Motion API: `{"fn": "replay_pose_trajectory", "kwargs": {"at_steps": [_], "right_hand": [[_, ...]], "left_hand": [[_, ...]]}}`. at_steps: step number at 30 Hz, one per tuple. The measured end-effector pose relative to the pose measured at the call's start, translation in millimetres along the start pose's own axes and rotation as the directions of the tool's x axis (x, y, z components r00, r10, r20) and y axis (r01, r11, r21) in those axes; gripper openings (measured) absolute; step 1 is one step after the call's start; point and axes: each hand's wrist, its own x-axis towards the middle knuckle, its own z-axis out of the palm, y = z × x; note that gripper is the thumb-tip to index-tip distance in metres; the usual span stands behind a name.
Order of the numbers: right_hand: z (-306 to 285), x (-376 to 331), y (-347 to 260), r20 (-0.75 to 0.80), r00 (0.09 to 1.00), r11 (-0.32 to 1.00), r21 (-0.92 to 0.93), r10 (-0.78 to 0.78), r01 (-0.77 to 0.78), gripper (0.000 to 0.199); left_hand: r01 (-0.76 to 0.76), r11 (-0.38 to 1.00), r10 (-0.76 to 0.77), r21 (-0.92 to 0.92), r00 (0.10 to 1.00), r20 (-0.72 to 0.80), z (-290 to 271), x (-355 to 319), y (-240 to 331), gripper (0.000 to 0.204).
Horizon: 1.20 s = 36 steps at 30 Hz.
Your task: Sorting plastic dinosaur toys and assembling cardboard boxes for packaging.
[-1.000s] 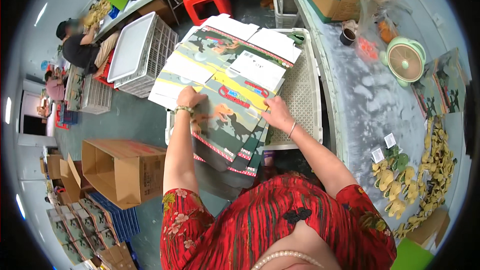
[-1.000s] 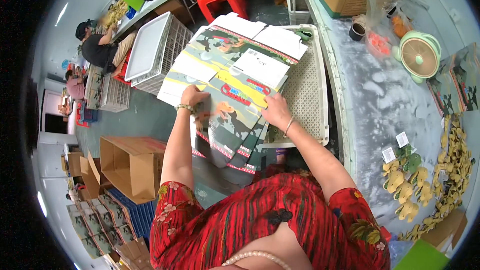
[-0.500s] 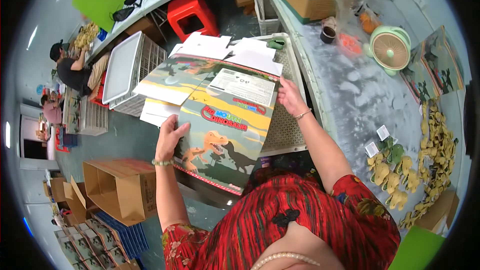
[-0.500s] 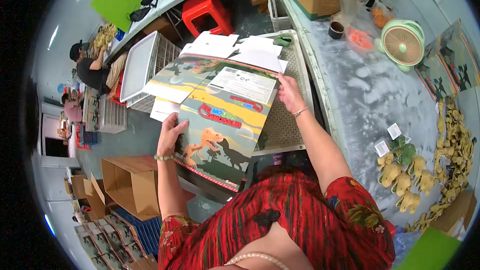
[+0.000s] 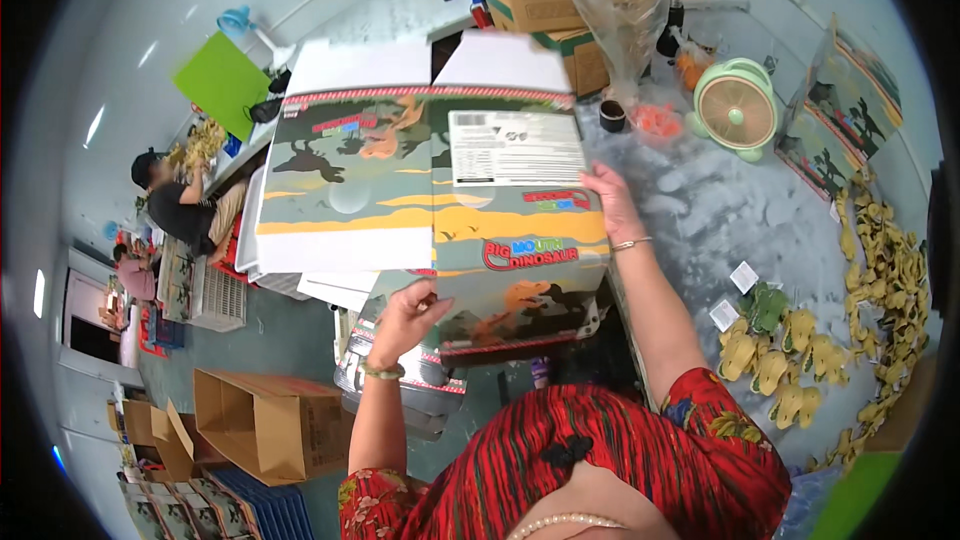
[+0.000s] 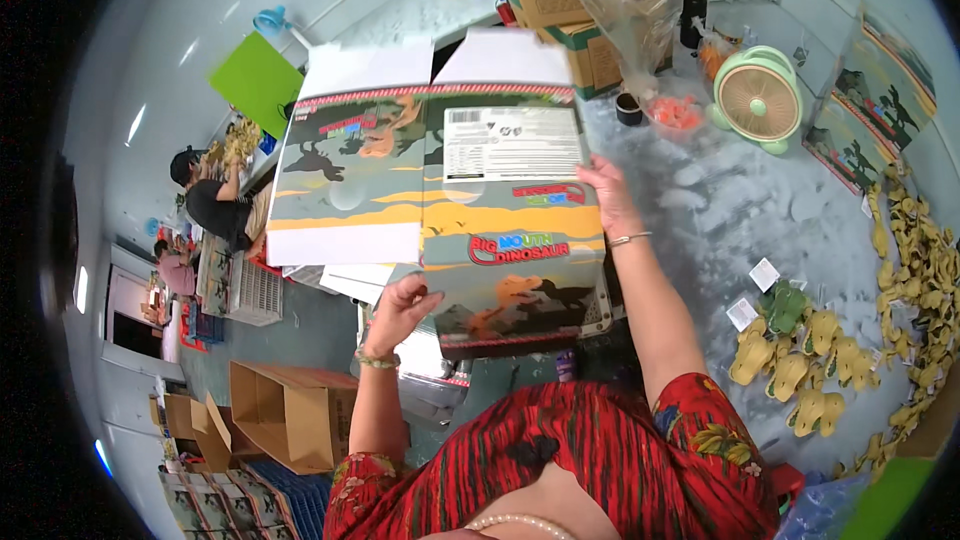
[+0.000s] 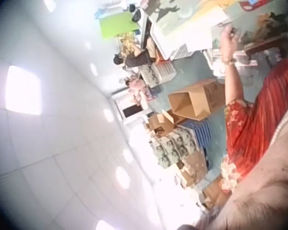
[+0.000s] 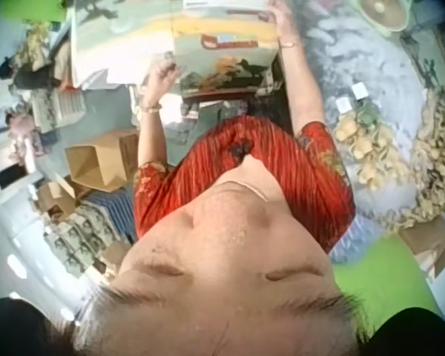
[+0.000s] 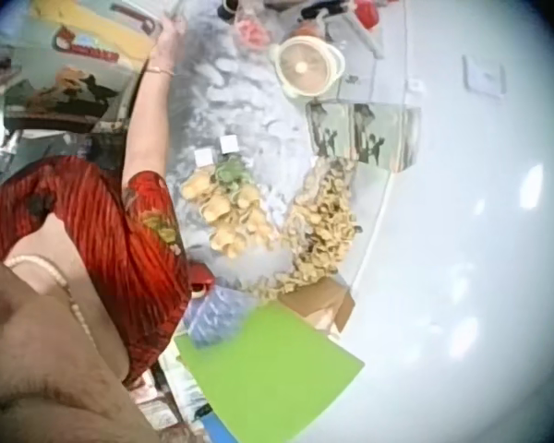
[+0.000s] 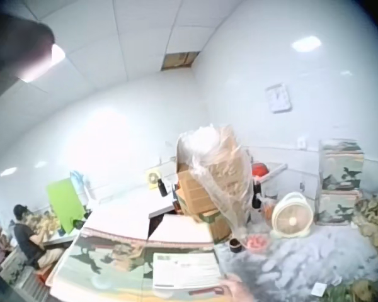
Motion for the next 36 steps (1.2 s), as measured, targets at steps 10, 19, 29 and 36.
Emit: {"fn": "replay_pose_trajectory", "kwargs": {"at_steps": [10, 19, 29, 36], "right_hand": [[0, -54, -93, 0.074, 0.929, 0.914, -0.167, -0.363, 0.370, 0.031], [37, -73, -135, 0.212, 0.501, -0.035, -0.940, -0.839, 0.341, 0.025], [260, -92, -158, 0.428, 0.515, -0.156, -0.859, -0.743, 0.489, 0.031], [270, -84, -151, 0.299, 0.618, 0.149, -0.810, -0.727, 0.567, 0.034]], "left_hand": [[-0.342, 0.688, 0.078, -0.640, 0.912, -0.402, -128, 27, 75, 0.038], [-0.589, 0.667, 0.357, -0.455, 0.790, -0.498, -132, 59, 72, 0.021], [-0.736, 0.573, 0.575, -0.360, 0.674, -0.464, -135, 38, 113, 0.025], [-0.773, 0.538, 0.590, -0.337, 0.631, -0.505, -119, 16, 108, 0.024]]}}
